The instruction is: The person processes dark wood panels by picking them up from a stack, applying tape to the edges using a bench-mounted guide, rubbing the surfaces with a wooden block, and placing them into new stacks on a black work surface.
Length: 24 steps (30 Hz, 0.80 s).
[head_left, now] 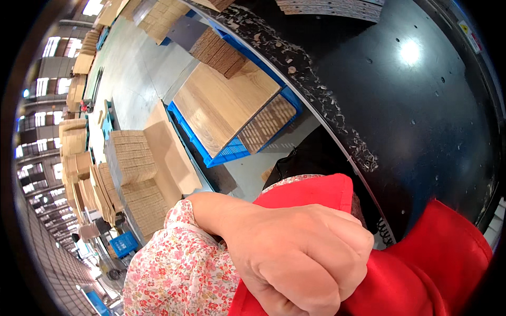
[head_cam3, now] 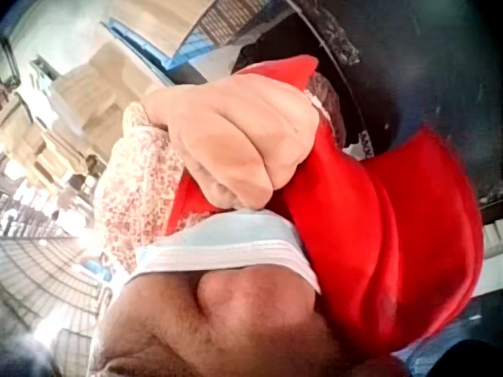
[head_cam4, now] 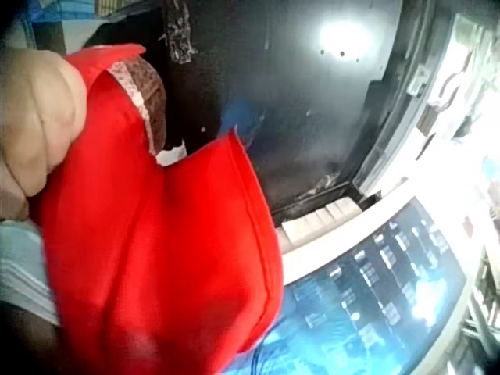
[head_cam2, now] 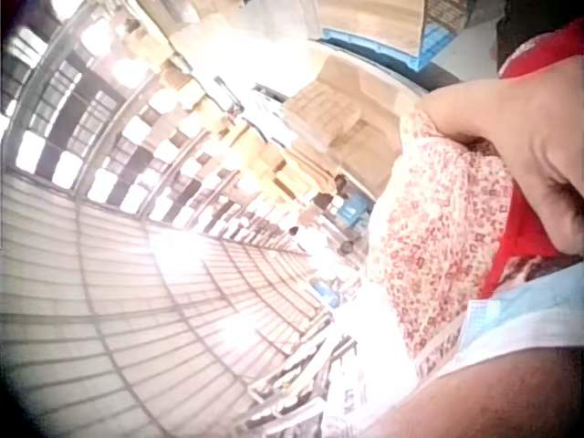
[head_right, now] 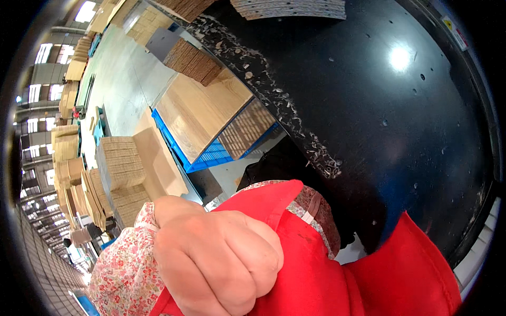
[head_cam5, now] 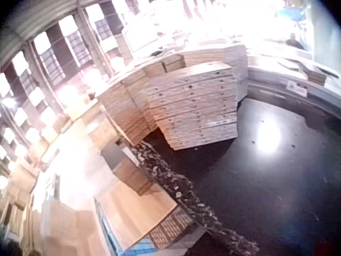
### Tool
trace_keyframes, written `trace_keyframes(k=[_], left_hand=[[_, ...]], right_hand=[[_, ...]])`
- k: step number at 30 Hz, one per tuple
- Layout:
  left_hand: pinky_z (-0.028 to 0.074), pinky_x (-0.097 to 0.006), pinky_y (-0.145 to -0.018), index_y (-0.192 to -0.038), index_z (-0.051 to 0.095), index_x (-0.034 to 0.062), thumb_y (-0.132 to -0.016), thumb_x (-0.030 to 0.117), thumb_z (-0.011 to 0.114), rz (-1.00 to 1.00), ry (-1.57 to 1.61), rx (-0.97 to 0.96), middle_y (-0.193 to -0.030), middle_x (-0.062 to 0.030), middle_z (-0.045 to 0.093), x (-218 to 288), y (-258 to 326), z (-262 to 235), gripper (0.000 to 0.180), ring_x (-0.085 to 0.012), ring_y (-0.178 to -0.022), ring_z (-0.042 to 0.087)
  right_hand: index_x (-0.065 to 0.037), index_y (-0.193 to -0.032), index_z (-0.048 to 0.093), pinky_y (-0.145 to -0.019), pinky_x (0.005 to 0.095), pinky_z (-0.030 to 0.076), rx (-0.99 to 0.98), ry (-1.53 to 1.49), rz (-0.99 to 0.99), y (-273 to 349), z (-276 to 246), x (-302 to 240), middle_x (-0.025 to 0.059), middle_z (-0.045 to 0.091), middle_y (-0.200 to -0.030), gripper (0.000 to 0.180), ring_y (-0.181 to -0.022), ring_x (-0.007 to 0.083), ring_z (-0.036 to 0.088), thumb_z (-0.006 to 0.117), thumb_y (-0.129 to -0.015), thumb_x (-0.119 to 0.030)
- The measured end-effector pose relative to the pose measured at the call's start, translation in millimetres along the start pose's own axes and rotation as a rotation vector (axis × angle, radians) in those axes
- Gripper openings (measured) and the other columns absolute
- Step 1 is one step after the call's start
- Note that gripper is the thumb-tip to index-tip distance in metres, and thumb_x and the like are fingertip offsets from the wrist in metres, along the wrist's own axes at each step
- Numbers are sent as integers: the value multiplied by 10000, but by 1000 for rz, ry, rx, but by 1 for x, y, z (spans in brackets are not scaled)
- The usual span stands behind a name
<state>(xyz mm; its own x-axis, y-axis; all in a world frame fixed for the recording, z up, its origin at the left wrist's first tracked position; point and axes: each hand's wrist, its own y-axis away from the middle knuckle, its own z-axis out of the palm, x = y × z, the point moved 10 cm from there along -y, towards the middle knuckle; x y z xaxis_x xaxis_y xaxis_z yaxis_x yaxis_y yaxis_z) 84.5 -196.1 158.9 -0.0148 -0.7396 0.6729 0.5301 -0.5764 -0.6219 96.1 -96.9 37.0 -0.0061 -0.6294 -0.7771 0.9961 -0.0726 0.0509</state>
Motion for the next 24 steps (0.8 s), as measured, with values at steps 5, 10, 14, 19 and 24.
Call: trace_keyframes(k=[5,10,14,19,24], left_hand=[[382,-317,-508,-733,606,53,-873,69,648,-11,-30,-27,-750,-54,572,1,0,-3,148,-218,-615,535],[360,-298,-420,-605,637,10,-734,-11,702,-51,-1,127,-645,-98,585,-4,-7,-10,146,-214,-548,540],[372,-294,-461,-658,665,24,-799,5,682,127,-13,57,-654,-77,590,-5,-5,-5,143,-186,-527,507],[351,-289,-459,-676,672,39,-864,8,658,254,-1,16,-648,-47,585,-17,-8,-1,192,-156,-506,464],[356,-288,-464,-690,675,43,-865,20,662,192,11,-6,-652,-43,588,-38,-4,5,177,-157,-513,473]], right_hand=[[-48,-1453,439,-1167,534,295,-9,-2,3,0,0,1,148,443,-1507,513,-1399,307,407,436,-1055,-371],[-46,-1452,440,-1166,532,298,-14,-6,-3,0,2,-1,150,444,-1506,511,-1397,306,410,435,-1056,-369],[-44,-1451,441,-1166,532,300,-11,-21,-19,4,1,-6,152,445,-1504,510,-1396,306,412,434,-1056,-367],[-43,-1450,442,-1165,530,304,14,-33,-53,12,-4,-16,154,446,-1503,509,-1394,306,415,433,-1057,-365],[-41,-1449,443,-1164,529,307,23,-37,-77,23,-6,-26,157,447,-1501,507,-1392,306,417,431,-1057,-363]])
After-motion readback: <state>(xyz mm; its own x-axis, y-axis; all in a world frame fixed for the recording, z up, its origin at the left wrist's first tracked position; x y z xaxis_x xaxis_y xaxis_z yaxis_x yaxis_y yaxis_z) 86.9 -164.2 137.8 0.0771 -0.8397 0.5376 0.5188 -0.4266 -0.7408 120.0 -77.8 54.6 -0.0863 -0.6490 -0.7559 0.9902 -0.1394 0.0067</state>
